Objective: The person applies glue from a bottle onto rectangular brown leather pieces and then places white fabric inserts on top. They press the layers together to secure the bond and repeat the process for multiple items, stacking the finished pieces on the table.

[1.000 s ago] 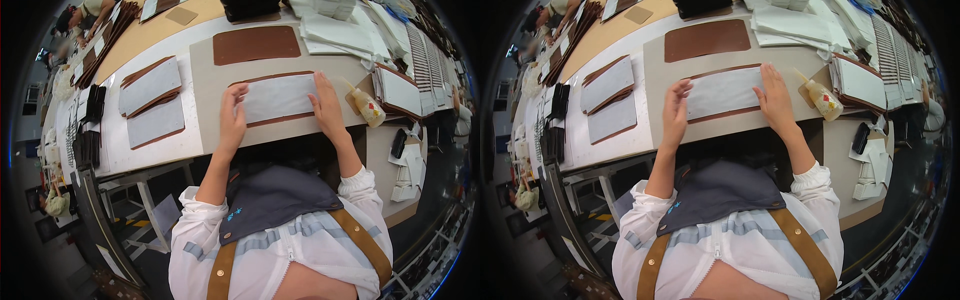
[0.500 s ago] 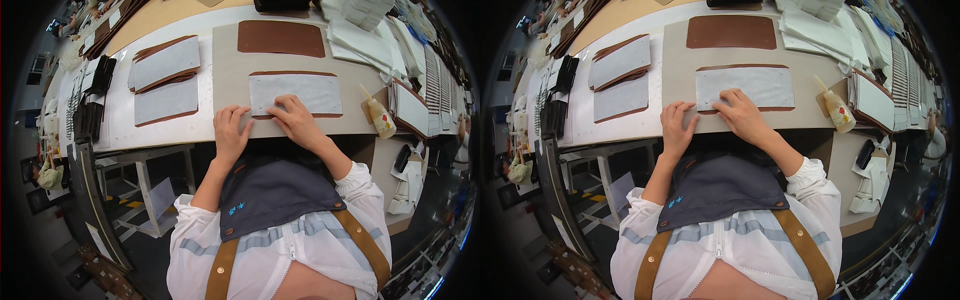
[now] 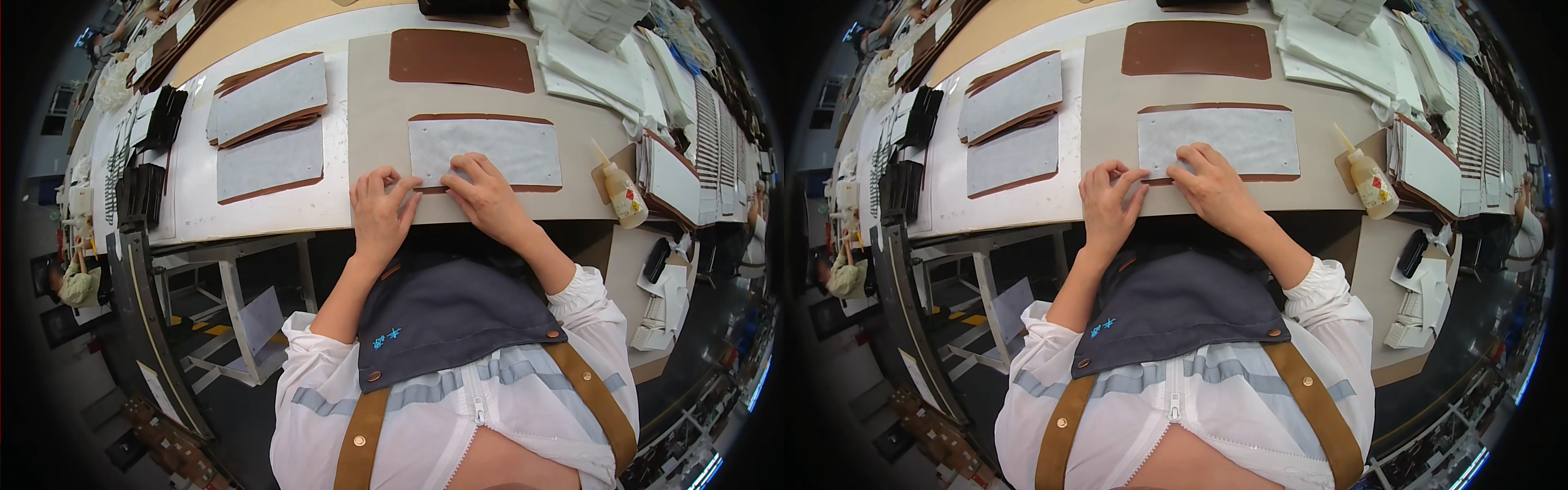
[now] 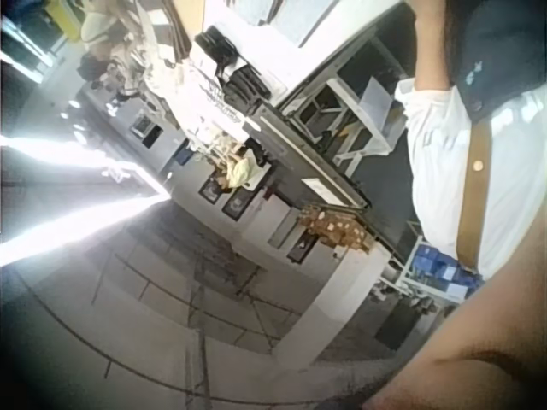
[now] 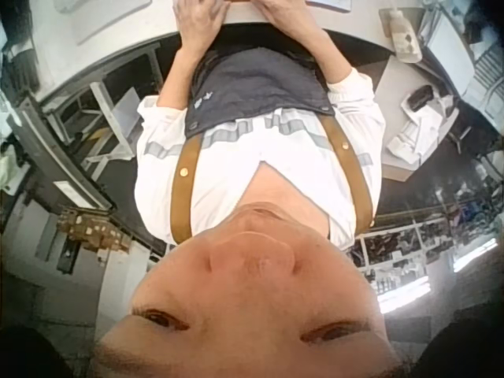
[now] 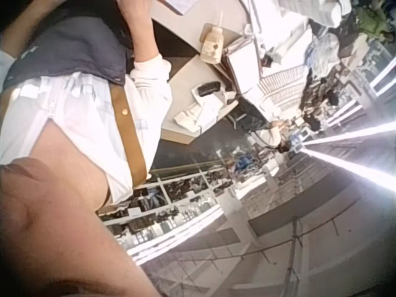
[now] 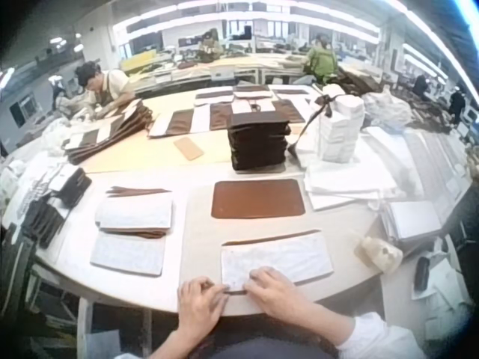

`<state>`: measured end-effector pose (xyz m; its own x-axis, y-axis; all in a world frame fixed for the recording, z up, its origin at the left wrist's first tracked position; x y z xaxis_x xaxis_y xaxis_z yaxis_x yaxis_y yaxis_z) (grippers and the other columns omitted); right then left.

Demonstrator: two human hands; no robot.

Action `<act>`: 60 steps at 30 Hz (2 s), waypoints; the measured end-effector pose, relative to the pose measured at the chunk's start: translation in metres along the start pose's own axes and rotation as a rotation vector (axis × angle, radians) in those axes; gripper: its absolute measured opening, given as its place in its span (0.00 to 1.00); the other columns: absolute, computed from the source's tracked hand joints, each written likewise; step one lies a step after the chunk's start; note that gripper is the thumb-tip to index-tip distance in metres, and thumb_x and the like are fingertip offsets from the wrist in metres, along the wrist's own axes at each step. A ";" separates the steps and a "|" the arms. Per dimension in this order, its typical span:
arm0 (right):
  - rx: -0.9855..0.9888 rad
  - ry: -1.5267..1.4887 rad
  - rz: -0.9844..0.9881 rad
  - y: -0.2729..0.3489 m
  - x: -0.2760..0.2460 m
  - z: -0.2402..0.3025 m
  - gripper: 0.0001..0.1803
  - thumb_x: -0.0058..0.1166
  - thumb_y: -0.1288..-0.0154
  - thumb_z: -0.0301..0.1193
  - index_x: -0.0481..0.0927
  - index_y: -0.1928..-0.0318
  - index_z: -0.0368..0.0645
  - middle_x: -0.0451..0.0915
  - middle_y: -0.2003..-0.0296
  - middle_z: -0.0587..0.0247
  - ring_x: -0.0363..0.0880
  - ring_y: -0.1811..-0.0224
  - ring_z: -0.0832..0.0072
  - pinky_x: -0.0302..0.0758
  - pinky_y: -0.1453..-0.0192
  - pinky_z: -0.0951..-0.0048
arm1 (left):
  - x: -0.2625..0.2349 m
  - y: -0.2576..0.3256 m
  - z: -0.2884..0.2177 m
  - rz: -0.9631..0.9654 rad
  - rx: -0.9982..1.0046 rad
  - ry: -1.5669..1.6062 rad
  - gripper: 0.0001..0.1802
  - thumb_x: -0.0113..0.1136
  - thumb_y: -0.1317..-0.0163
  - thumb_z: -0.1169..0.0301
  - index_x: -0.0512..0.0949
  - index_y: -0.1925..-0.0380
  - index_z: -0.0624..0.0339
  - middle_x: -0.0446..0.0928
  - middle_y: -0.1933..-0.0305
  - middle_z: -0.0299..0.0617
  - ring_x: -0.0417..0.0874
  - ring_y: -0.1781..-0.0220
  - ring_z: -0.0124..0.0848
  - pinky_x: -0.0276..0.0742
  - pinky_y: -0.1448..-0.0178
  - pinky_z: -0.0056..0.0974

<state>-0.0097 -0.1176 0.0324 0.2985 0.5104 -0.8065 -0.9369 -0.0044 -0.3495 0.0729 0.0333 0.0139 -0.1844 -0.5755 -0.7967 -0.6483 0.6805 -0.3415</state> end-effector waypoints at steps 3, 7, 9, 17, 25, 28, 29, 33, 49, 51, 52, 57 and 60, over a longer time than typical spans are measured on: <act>0.051 -0.068 -0.055 0.005 0.000 -0.003 0.11 0.60 0.40 0.22 0.79 0.55 0.39 0.73 0.50 0.54 0.72 0.44 0.56 0.72 0.41 0.59 | -0.002 -0.001 0.000 0.008 0.023 -0.003 0.14 0.68 0.42 0.68 0.83 0.54 0.45 0.71 0.54 0.38 0.71 0.48 0.40 0.62 0.39 0.46; 0.122 -0.252 -0.111 0.009 -0.003 -0.012 0.10 0.58 0.39 0.19 0.79 0.56 0.39 0.74 0.50 0.53 0.73 0.45 0.55 0.72 0.41 0.60 | -0.003 -0.001 0.001 0.021 0.058 -0.003 0.13 0.67 0.42 0.68 0.83 0.56 0.46 0.71 0.54 0.39 0.71 0.48 0.39 0.62 0.39 0.46; 0.189 -0.379 -0.115 0.011 -0.003 -0.019 0.11 0.56 0.39 0.18 0.79 0.56 0.39 0.74 0.51 0.53 0.73 0.46 0.54 0.72 0.41 0.61 | -0.006 -0.004 0.000 0.042 0.059 0.022 0.12 0.67 0.41 0.69 0.83 0.56 0.48 0.71 0.55 0.40 0.72 0.49 0.39 0.62 0.39 0.46; 0.159 0.020 -0.209 -0.014 -0.004 -0.035 0.20 0.49 0.32 0.21 0.73 0.40 0.33 0.70 0.36 0.48 0.67 0.31 0.55 0.67 0.31 0.58 | 0.027 -0.046 -0.007 0.032 0.141 0.080 0.29 0.57 0.34 0.73 0.66 0.33 0.61 0.67 0.31 0.50 0.65 0.28 0.47 0.58 0.27 0.50; 0.083 0.273 0.103 -0.010 0.019 -0.047 0.37 0.49 0.28 0.43 0.58 0.26 0.37 0.55 0.24 0.54 0.48 0.20 0.63 0.46 0.18 0.58 | 0.054 -0.043 0.001 0.249 0.237 -0.199 0.34 0.45 0.26 0.59 0.54 0.25 0.63 0.52 0.20 0.49 0.50 0.18 0.42 0.45 0.19 0.49; 0.068 0.288 0.140 -0.004 0.012 -0.047 0.42 0.50 0.30 0.48 0.55 0.25 0.37 0.53 0.23 0.55 0.47 0.19 0.64 0.45 0.18 0.57 | 0.052 -0.044 0.003 0.313 0.259 -0.251 0.37 0.45 0.26 0.55 0.52 0.24 0.63 0.49 0.19 0.49 0.47 0.17 0.40 0.42 0.18 0.50; 0.065 0.290 0.149 -0.002 0.010 -0.046 0.43 0.51 0.31 0.50 0.55 0.25 0.38 0.52 0.23 0.55 0.47 0.19 0.64 0.44 0.18 0.57 | 0.050 -0.045 0.003 0.329 0.262 -0.264 0.37 0.46 0.27 0.55 0.52 0.24 0.63 0.48 0.19 0.49 0.46 0.17 0.40 0.42 0.18 0.50; 0.065 0.276 0.162 0.008 -0.003 -0.048 0.47 0.54 0.33 0.54 0.55 0.26 0.36 0.55 0.24 0.51 0.49 0.20 0.61 0.47 0.19 0.56 | 0.039 -0.047 0.009 0.352 0.230 -0.274 0.42 0.48 0.29 0.48 0.53 0.25 0.66 0.47 0.19 0.51 0.45 0.17 0.41 0.40 0.18 0.51; 0.208 0.315 0.251 0.064 -0.023 -0.029 0.54 0.53 0.38 0.62 0.53 0.25 0.36 0.51 0.23 0.50 0.44 0.19 0.60 0.42 0.18 0.55 | 0.042 -0.018 -0.036 0.490 0.465 -0.228 0.48 0.57 0.37 0.44 0.55 0.25 0.60 0.51 0.19 0.46 0.47 0.17 0.42 0.43 0.18 0.51; 0.190 0.264 0.215 0.062 -0.022 -0.020 0.54 0.52 0.38 0.62 0.53 0.25 0.35 0.51 0.23 0.50 0.44 0.19 0.60 0.42 0.18 0.55 | 0.042 -0.011 -0.040 0.498 0.452 -0.203 0.48 0.57 0.37 0.44 0.55 0.25 0.59 0.52 0.20 0.46 0.48 0.18 0.42 0.44 0.18 0.50; 0.183 0.239 0.196 0.061 -0.021 -0.016 0.54 0.52 0.38 0.62 0.53 0.25 0.35 0.51 0.23 0.50 0.44 0.19 0.60 0.42 0.18 0.55 | 0.043 -0.008 -0.041 0.504 0.447 -0.189 0.47 0.57 0.37 0.44 0.55 0.25 0.58 0.52 0.20 0.46 0.49 0.18 0.42 0.44 0.18 0.50; 0.157 0.184 0.243 0.066 -0.017 -0.013 0.52 0.53 0.36 0.60 0.54 0.26 0.35 0.54 0.24 0.52 0.47 0.20 0.60 0.46 0.18 0.56 | 0.033 0.004 -0.034 0.544 0.493 -0.106 0.43 0.56 0.34 0.51 0.57 0.26 0.61 0.55 0.21 0.47 0.52 0.19 0.42 0.46 0.18 0.47; 0.265 0.264 0.210 0.082 -0.040 -0.032 0.51 0.53 0.35 0.59 0.54 0.25 0.34 0.54 0.24 0.50 0.48 0.20 0.59 0.46 0.18 0.56 | 0.012 0.006 0.000 0.507 0.255 0.119 0.39 0.53 0.29 0.55 0.54 0.25 0.61 0.55 0.21 0.46 0.52 0.19 0.41 0.46 0.18 0.45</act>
<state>-0.0927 -0.1658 0.0208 0.1002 0.2842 -0.9535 -0.9864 0.1540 -0.0577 0.0669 0.0305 0.0027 -0.5169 -0.1857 -0.8357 -0.2615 0.9638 -0.0524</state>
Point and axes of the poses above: each hand's wrist, its own y-axis away from the middle knuckle, its own x-axis out of the palm, z = x × y, the point moved 6 cm from there along -y, towards the middle knuckle
